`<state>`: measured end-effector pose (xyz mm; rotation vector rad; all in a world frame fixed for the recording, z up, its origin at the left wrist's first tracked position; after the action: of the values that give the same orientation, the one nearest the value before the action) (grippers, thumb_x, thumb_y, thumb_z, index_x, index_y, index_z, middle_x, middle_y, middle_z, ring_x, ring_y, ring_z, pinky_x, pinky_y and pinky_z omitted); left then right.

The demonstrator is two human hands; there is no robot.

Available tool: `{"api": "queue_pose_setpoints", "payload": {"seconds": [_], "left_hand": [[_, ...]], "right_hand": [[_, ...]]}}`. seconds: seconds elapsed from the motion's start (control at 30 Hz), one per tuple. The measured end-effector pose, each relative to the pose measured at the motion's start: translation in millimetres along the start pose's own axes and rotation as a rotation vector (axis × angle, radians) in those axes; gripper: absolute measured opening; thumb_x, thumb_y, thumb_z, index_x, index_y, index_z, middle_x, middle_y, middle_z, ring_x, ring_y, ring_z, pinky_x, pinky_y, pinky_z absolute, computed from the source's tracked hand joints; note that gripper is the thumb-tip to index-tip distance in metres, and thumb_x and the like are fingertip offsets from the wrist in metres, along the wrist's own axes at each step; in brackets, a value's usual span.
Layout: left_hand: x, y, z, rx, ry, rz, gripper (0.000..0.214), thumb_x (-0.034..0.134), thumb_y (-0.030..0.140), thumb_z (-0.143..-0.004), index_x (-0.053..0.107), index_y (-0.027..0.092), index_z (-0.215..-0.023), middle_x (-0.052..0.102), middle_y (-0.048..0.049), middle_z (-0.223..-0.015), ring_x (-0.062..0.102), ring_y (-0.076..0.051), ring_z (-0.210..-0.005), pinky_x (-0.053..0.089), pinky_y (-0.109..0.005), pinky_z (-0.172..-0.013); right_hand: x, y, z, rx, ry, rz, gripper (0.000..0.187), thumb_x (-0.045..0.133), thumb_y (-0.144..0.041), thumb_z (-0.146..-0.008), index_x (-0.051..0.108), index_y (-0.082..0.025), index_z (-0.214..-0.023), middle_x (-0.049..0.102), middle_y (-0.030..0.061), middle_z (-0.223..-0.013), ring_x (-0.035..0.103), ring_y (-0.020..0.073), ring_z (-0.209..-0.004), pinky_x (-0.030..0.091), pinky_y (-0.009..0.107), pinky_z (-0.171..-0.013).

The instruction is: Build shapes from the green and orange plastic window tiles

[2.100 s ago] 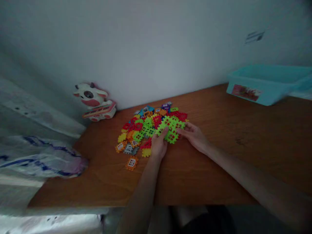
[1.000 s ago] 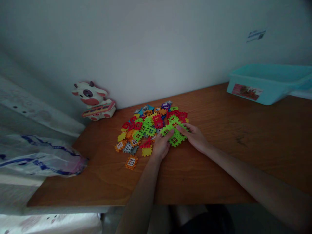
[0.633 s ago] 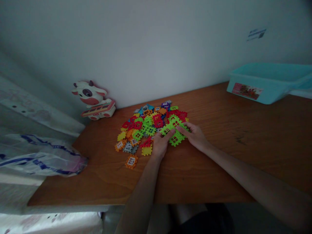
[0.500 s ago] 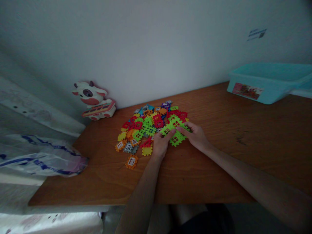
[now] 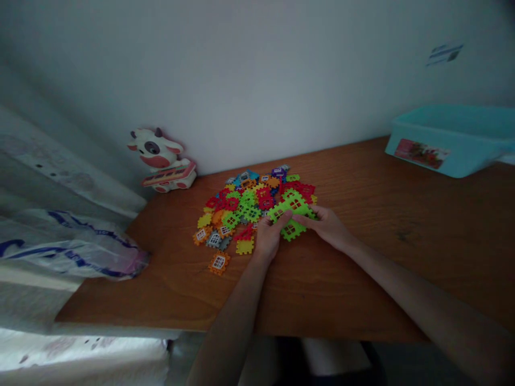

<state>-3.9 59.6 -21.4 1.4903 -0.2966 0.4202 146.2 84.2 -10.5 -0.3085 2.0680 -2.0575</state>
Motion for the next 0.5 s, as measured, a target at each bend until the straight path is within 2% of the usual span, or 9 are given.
{"api": "queue_pose_setpoints", "payload": {"seconds": [0.1,0.23,0.5], "left_hand": [[0.1,0.6,-0.1,-0.026,-0.011,-0.028,0.038,0.093,0.046,-0.065,0.08,0.018,-0.087,0.081,-0.0055,-0.087,0.077,-0.022,-0.078,0.06,-0.032,-0.075],[-0.8,3.5,1.0,-0.038,-0.003,-0.078,0.041,0.093,0.049,-0.063,0.081,0.018,-0.085,0.081,-0.0051,-0.084,0.074,-0.019,-0.069,0.058,-0.029,-0.068],[-2.6,5.3,-0.6,0.013,-0.007,-0.19,0.04,0.091,0.051,-0.066,0.08,0.017,-0.083,0.079,-0.0046,-0.079,0.068,-0.015,-0.061,0.054,-0.026,-0.062]], "right_hand": [[1.8,8.0,-1.8,0.049,-0.091,-0.048,0.035,0.085,-0.054,-0.07,0.08,-0.025,-0.09,0.08,0.0032,-0.087,0.073,0.0255,-0.081,0.058,0.038,-0.073],[4.7,10.2,0.0,0.075,-0.143,-0.05,0.036,0.086,-0.055,-0.069,0.081,-0.027,-0.09,0.08,0.0032,-0.084,0.074,0.0267,-0.082,0.06,0.039,-0.074],[3.2,6.2,0.6,0.018,-0.101,0.003,0.041,0.082,-0.063,-0.07,0.079,-0.025,-0.087,0.079,0.0039,-0.088,0.07,0.0223,-0.076,0.057,0.036,-0.07]]}}
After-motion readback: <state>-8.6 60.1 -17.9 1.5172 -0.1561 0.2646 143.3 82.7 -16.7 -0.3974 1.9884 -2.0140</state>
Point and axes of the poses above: each hand's wrist, its own z-axis away from the middle knuckle, its own x-axis out of the palm, y = z × x, the point moved 6 cm from there along -z, towards the middle knuckle
